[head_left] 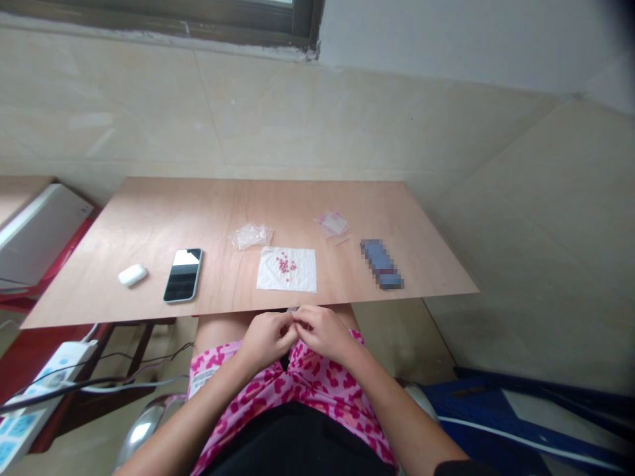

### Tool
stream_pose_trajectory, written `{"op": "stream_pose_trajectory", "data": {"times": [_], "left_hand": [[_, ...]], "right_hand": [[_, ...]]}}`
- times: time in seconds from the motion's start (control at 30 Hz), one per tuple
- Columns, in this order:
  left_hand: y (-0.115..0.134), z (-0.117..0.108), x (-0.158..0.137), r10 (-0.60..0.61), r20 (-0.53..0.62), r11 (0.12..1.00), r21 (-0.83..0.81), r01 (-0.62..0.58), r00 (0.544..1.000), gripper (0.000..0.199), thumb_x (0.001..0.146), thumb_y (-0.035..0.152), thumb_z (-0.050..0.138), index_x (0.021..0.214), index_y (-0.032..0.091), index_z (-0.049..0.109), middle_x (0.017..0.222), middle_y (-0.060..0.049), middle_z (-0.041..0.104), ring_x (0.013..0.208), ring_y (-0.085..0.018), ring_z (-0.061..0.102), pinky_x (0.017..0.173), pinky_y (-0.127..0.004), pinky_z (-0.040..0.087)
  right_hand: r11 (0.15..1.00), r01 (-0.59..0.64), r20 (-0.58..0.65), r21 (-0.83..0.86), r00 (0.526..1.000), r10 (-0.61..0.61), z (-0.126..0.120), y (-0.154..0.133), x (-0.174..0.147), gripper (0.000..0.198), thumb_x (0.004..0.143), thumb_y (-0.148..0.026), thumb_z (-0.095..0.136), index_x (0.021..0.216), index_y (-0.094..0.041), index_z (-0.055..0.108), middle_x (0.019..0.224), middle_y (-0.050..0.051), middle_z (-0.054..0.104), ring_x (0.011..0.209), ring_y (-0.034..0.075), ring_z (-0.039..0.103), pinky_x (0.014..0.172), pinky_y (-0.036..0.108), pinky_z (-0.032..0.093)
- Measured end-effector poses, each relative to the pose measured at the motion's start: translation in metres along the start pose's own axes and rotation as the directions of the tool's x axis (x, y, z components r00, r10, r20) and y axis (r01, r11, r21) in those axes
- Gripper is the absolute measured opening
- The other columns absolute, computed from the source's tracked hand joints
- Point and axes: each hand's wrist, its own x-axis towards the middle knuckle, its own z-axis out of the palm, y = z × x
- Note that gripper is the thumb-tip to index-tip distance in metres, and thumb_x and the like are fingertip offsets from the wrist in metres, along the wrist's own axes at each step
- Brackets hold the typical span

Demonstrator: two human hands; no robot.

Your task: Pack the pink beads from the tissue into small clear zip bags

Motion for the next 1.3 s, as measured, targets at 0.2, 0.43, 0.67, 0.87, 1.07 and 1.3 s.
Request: {"op": "stream_pose_trajectory", "data": {"times": [0.2, 0.43, 0.67, 0.87, 1.07, 1.3], "left_hand": [[0.002, -0.005, -0.004, 0.258, -0.188, 0.965, 0.106, -0.242, 0.948, 0.018, 0.092, 0.033, 0.068, 0.104, 0.020, 0.064, 0.097, -0.009, 0.068, 0.091, -0.025, 0.066, 0.081, -0.035, 0.050], [0.000, -0.016, 0.002, 0.311, -0.108, 0.949, 0.096, -0.302, 0.944, 0.060, 0.087, 0.037, 0.081, 0.137, 0.020, 0.053, 0.124, -0.015, 0.066, 0.116, -0.033, 0.063, 0.099, -0.047, 0.052], [-0.005, -0.019, 0.002, 0.203, 0.006, 0.978, 0.040, -0.203, 0.979, 0.056, 0.090, 0.049, 0.078, 0.134, 0.021, 0.055, 0.119, -0.011, 0.068, 0.106, -0.029, 0.067, 0.090, -0.040, 0.053], [-0.001, -0.022, 0.002, 0.202, 0.057, 0.978, 0.046, -0.204, 0.978, 0.053, 0.093, 0.056, 0.072, 0.131, 0.022, 0.058, 0.107, -0.008, 0.066, 0.096, -0.026, 0.067, 0.080, -0.035, 0.051], [-0.002, -0.020, 0.001, 0.212, 0.095, 0.964, 0.143, -0.225, 0.973, 0.049, 0.094, 0.053, 0.069, 0.131, 0.023, 0.060, 0.106, -0.008, 0.065, 0.089, -0.025, 0.066, 0.073, -0.032, 0.049], [-0.007, -0.016, 0.003, 0.243, 0.096, 0.945, 0.199, -0.258, 0.965, 0.041, 0.093, 0.043, 0.071, 0.127, 0.022, 0.062, 0.105, -0.008, 0.066, 0.093, -0.026, 0.064, 0.079, -0.036, 0.049]], "right_hand": [[0.946, -0.061, 0.029, 0.319, 0.998, 0.054, -0.013, -0.006, 0.005, 0.020, 0.094, -0.014, 0.059, 0.092, -0.021, 0.078, 0.091, 0.004, 0.075, 0.087, 0.021, 0.068, 0.081, 0.030, 0.050], [0.802, -0.240, 0.160, 0.547, 0.970, 0.182, -0.018, -0.001, 0.001, 0.019, 0.090, -0.033, 0.075, 0.100, -0.017, 0.076, 0.077, 0.000, 0.067, 0.069, 0.015, 0.058, 0.065, 0.025, 0.046], [0.843, -0.223, 0.146, 0.489, 0.974, 0.173, -0.021, 0.005, 0.000, 0.022, 0.089, -0.037, 0.077, 0.101, -0.019, 0.078, 0.086, 0.001, 0.072, 0.075, 0.017, 0.063, 0.069, 0.026, 0.049], [0.864, -0.150, 0.207, 0.481, 0.977, 0.054, -0.028, -0.001, 0.002, 0.024, 0.098, -0.023, 0.055, 0.096, -0.019, 0.079, 0.095, 0.004, 0.076, 0.087, 0.020, 0.067, 0.083, 0.029, 0.050], [0.905, -0.176, 0.233, 0.387, 0.969, 0.089, -0.026, 0.001, 0.001, 0.025, 0.091, -0.014, 0.053, 0.085, -0.019, 0.077, 0.081, 0.001, 0.073, 0.075, 0.018, 0.064, 0.073, 0.026, 0.047], [0.944, -0.150, 0.206, 0.294, 0.974, 0.090, -0.023, 0.009, 0.000, 0.016, 0.092, -0.022, 0.065, 0.083, -0.019, 0.078, 0.084, 0.002, 0.075, 0.074, 0.018, 0.064, 0.068, 0.025, 0.046]]}}
